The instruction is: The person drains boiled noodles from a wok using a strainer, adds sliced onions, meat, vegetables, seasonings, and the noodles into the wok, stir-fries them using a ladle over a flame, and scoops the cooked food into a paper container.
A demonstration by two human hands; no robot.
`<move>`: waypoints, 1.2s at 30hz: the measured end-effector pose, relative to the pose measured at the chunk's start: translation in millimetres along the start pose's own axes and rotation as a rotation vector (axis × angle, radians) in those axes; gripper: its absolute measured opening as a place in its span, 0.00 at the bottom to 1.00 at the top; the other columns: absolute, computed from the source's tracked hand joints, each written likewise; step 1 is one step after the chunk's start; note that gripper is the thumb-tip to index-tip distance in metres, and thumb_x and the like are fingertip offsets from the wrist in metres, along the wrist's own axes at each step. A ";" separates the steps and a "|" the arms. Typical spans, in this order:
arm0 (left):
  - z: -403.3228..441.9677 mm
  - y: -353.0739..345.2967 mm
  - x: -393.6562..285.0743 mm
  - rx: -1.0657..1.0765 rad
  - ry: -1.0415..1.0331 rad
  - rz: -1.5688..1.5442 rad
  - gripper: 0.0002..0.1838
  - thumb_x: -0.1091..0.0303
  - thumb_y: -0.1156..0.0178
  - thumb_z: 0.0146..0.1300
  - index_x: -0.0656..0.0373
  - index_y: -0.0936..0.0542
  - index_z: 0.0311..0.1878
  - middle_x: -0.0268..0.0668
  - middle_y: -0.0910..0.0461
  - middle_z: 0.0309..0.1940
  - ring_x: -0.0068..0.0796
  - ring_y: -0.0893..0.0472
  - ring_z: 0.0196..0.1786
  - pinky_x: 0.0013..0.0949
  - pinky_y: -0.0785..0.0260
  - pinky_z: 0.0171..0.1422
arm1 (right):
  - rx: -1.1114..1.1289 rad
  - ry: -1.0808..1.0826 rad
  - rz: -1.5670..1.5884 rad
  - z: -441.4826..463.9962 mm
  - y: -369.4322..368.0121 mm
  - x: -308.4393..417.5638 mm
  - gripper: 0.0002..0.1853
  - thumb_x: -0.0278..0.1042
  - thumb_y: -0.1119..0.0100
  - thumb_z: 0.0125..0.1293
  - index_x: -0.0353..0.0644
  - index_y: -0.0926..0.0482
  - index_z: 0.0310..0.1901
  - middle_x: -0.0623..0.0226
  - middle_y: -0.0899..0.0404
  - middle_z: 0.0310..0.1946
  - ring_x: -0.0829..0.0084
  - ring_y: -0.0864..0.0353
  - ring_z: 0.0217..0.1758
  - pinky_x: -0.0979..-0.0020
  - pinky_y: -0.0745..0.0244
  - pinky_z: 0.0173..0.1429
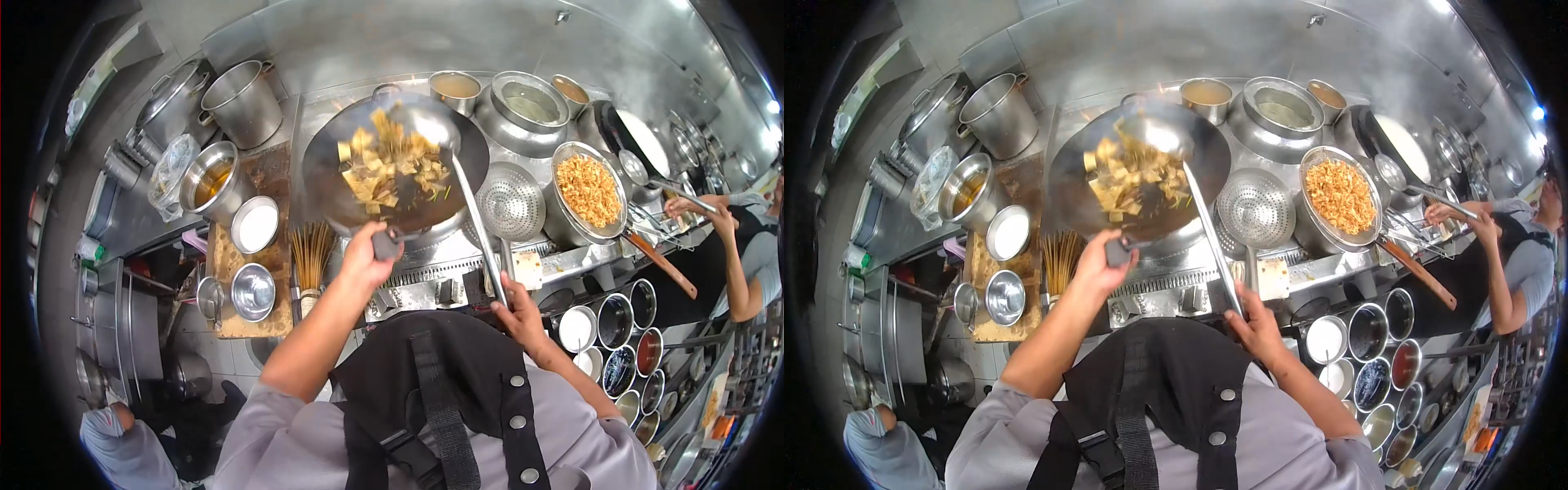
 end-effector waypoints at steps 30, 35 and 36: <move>-107.3 43.3 19.0 0.024 0.054 0.212 0.04 0.74 0.40 0.59 0.58 0.25 0.31 0.41 0.24 0.40 0.39 0.25 0.39 0.42 0.24 0.44 | -0.081 -0.192 0.381 -11.5 64.6 34.8 0.36 0.21 0.44 0.72 0.48 0.42 0.79 0.67 0.25 0.27 0.79 0.27 0.22 0.74 0.28 0.25; -4.7 -11.8 -10.4 0.039 0.158 -0.061 0.07 0.68 0.38 0.64 0.58 0.25 0.33 0.42 0.25 0.44 0.45 0.26 0.50 0.44 0.23 0.46 | -0.048 -0.198 0.424 -2.7 55.3 42.7 0.36 0.22 0.42 0.71 0.48 0.42 0.78 0.68 0.25 0.26 0.79 0.27 0.21 0.76 0.29 0.25; 20.1 -11.2 -7.7 0.049 0.158 -0.060 0.06 0.68 0.39 0.64 0.57 0.25 0.34 0.41 0.24 0.41 0.43 0.25 0.48 0.45 0.23 0.46 | -0.047 -0.196 0.424 0.6 53.4 44.1 0.36 0.22 0.42 0.71 0.48 0.42 0.78 0.68 0.25 0.26 0.79 0.27 0.21 0.76 0.29 0.25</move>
Point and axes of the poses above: each hand's wrist, its own z-axis towards the middle knuckle, its own y-axis out of the back of the hand, x = y × z, the point moved 9 cm from there along z, towards the middle knuckle
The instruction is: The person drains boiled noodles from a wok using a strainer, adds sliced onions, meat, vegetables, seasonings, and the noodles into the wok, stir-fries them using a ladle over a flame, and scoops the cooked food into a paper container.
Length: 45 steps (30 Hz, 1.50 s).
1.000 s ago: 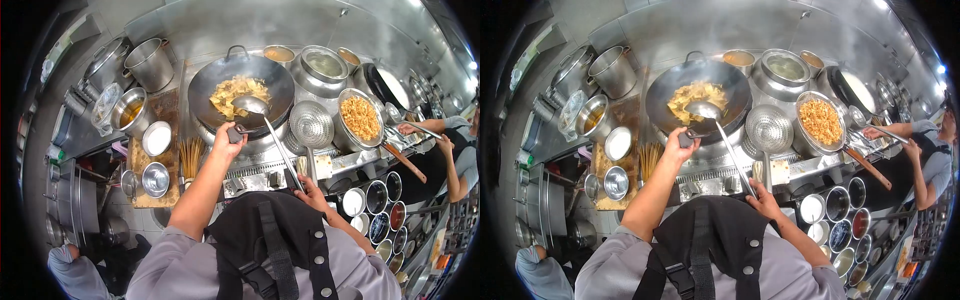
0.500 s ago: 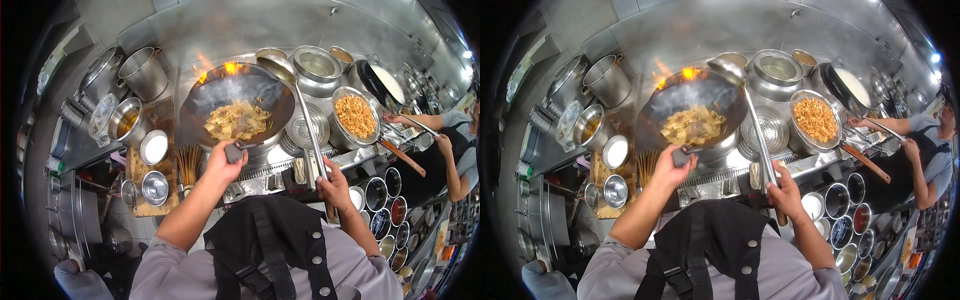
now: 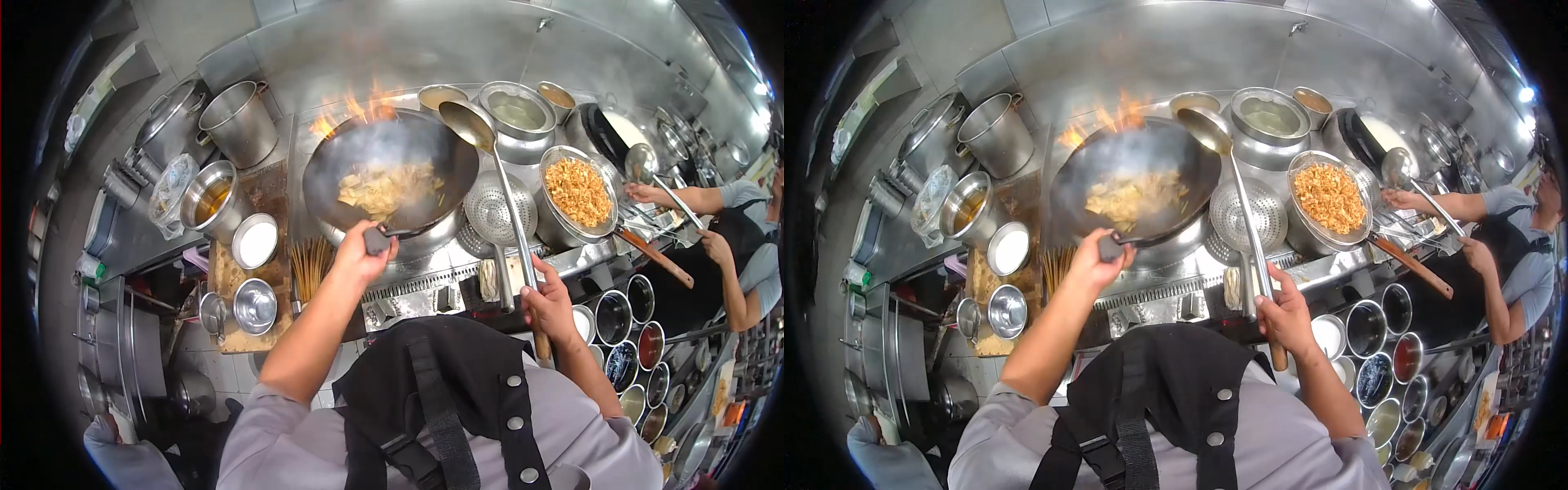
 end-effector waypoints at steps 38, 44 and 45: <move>62.0 20.6 -25.2 0.010 -0.177 0.082 0.06 0.70 0.37 0.62 0.54 0.24 0.41 0.36 0.23 0.35 0.33 0.22 0.37 0.46 0.21 0.44 | 0.170 -0.209 0.190 102.5 -89.0 -3.6 0.29 0.27 0.42 0.71 0.44 0.37 0.72 0.69 0.26 0.27 0.76 0.27 0.21 0.71 0.29 0.24; 58.2 20.7 -25.1 0.003 -0.188 0.076 0.06 0.70 0.38 0.64 0.55 0.25 0.41 0.37 0.23 0.34 0.34 0.22 0.37 0.47 0.21 0.43 | 0.158 -0.074 -0.084 204.1 -108.2 -0.3 0.28 0.28 0.41 0.71 0.41 0.36 0.71 0.69 0.25 0.27 0.78 0.27 0.21 0.73 0.29 0.23; 56.9 21.3 -25.2 -0.007 -0.193 0.078 0.06 0.70 0.38 0.64 0.55 0.25 0.41 0.37 0.23 0.34 0.35 0.22 0.37 0.48 0.21 0.43 | 0.164 -0.078 -0.078 213.3 -114.9 2.5 0.28 0.28 0.41 0.71 0.41 0.36 0.71 0.69 0.25 0.27 0.78 0.27 0.21 0.73 0.29 0.23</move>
Point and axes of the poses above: each hand's wrist, its own z-axis towards the middle knuckle, its own y-axis out of the back of the hand, x = y × z, the point moved 9 cm from there along z, towards the middle knuckle
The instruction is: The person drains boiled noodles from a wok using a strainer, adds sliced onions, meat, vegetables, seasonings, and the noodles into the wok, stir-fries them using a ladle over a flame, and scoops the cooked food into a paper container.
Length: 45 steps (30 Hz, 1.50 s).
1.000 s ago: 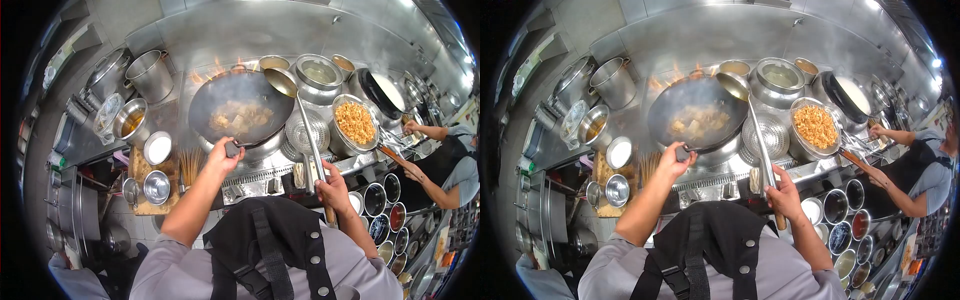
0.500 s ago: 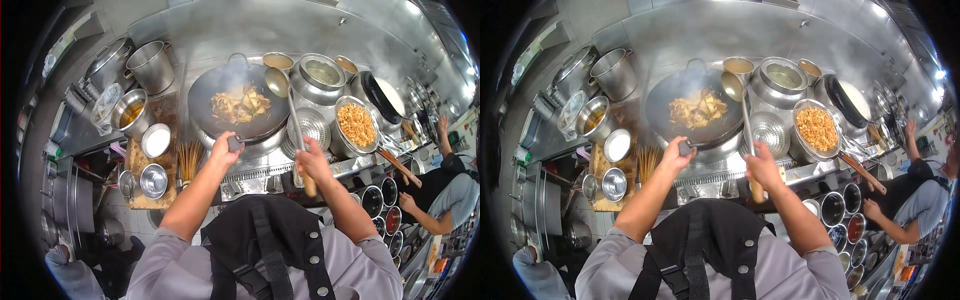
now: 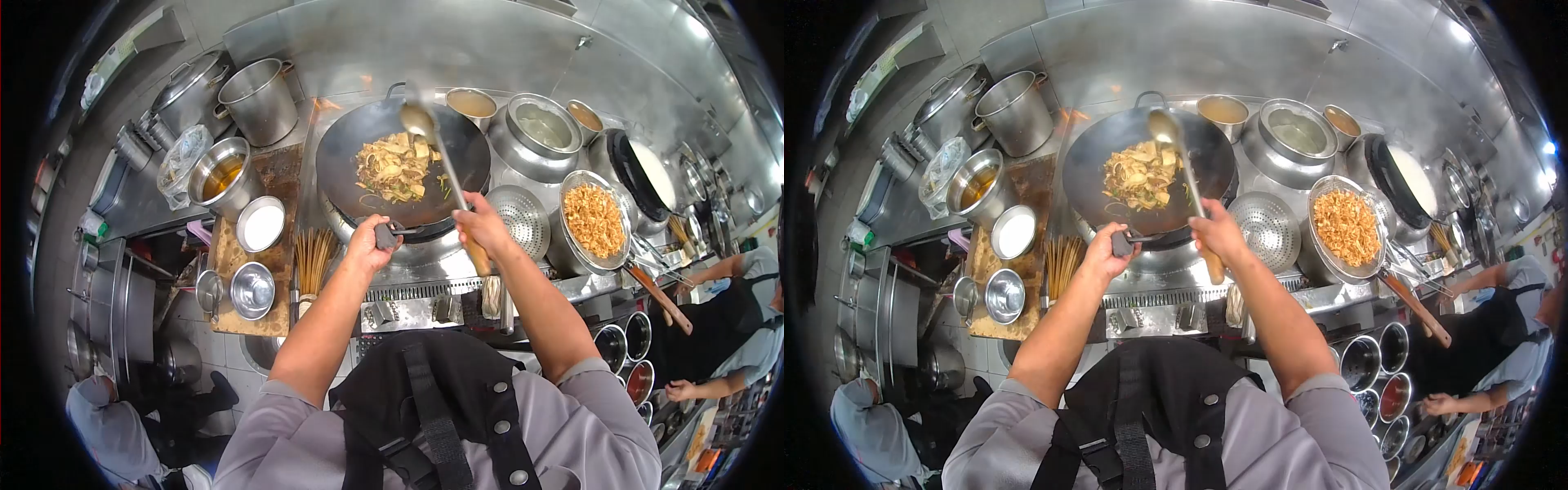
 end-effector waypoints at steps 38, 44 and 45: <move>-78.0 26.2 37.3 0.024 -0.013 0.097 0.09 0.72 0.39 0.66 0.58 0.25 0.47 0.39 0.22 0.36 0.35 0.20 0.37 0.45 0.19 0.43 | -0.025 0.067 -0.810 -155.7 17.3 -0.4 0.31 0.33 0.38 0.70 0.48 0.33 0.74 0.48 0.18 0.35 0.62 0.18 0.34 0.61 0.22 0.42; -131.9 6.7 30.7 0.089 0.096 -0.022 0.03 0.73 0.42 0.63 0.57 0.25 0.39 0.39 0.22 0.32 0.35 0.21 0.37 0.45 0.23 0.45 | -0.268 0.508 -0.727 -233.0 11.5 -14.4 0.32 0.31 0.35 0.70 0.43 0.34 0.74 0.52 0.17 0.33 0.67 0.17 0.31 0.66 0.21 0.40; -113.6 -2.1 20.2 0.021 0.074 -0.037 0.04 0.71 0.40 0.63 0.54 0.24 0.39 0.36 0.23 0.32 0.33 0.21 0.39 0.46 0.23 0.47 | -0.294 0.521 -0.705 -241.0 13.0 -29.0 0.31 0.30 0.34 0.70 0.42 0.34 0.73 0.52 0.16 0.34 0.70 0.17 0.31 0.68 0.21 0.40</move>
Point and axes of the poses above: each hand's wrist, its own z-axis towards the middle knuckle, its own y-axis out of the back of the hand, x = y × z, the point moved 9 cm from there along z, towards the middle knuckle
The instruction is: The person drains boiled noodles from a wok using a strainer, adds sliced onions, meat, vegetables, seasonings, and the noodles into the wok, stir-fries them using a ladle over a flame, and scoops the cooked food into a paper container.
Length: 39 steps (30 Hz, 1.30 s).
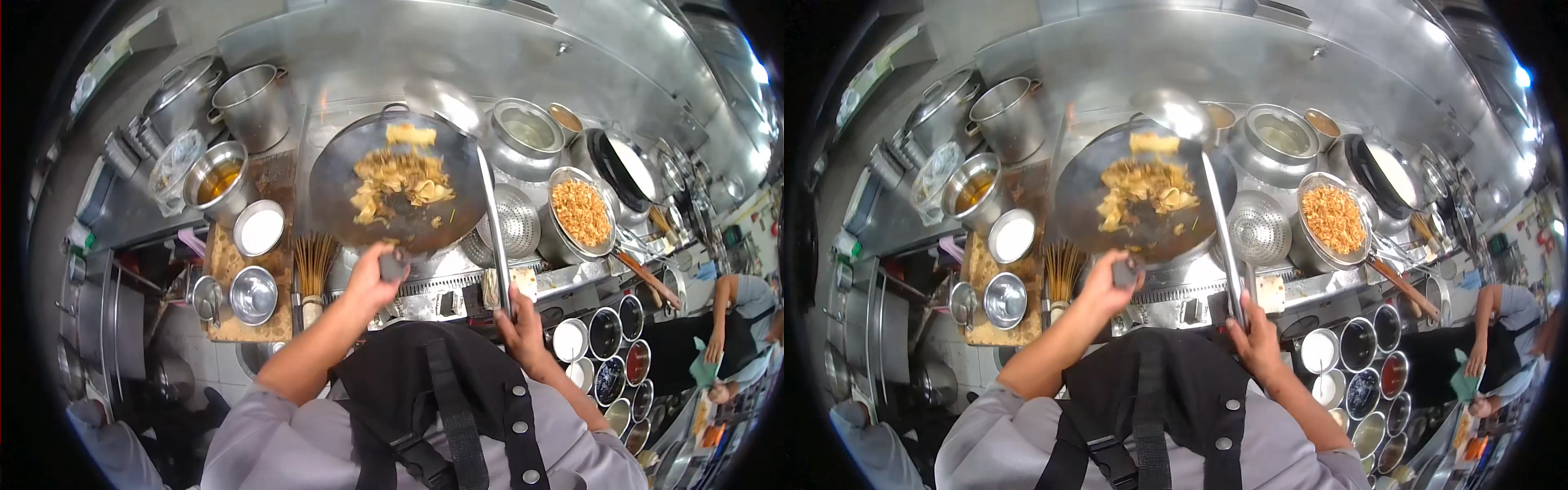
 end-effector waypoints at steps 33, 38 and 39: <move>16.5 -47.2 -66.1 0.405 -0.025 -0.262 0.13 0.56 0.34 0.70 0.52 0.20 0.50 0.31 0.14 0.40 0.32 0.14 0.37 0.36 0.19 0.39 | 0.946 -0.173 0.414 225.8 -390.1 290.3 0.34 0.26 0.36 0.66 0.40 0.36 0.72 0.67 0.21 0.28 0.76 0.23 0.23 0.70 0.27 0.26; 117.4 2.1 -46.2 0.208 -0.087 -0.099 0.12 0.66 0.38 0.68 0.56 0.21 0.52 0.37 0.15 0.43 0.32 0.14 0.44 0.42 0.17 0.48 | 0.663 -0.195 0.501 242.6 -229.7 225.4 0.31 0.28 0.38 0.69 0.43 0.36 0.72 0.69 0.24 0.27 0.78 0.27 0.22 0.72 0.29 0.25; 107.4 4.1 -48.3 0.157 -0.058 -0.062 0.11 0.71 0.40 0.65 0.55 0.24 0.50 0.36 0.18 0.37 0.32 0.16 0.37 0.43 0.18 0.43 | 0.636 -0.223 0.490 246.9 -190.5 204.2 0.31 0.27 0.39 0.69 0.43 0.36 0.72 0.70 0.24 0.27 0.78 0.27 0.22 0.72 0.29 0.25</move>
Point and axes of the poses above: each hand's wrist, its own z-axis towards the middle knuckle, its own y-axis out of the back of the hand, x = y × z, the point moved 9 cm from there along z, towards the middle knuckle
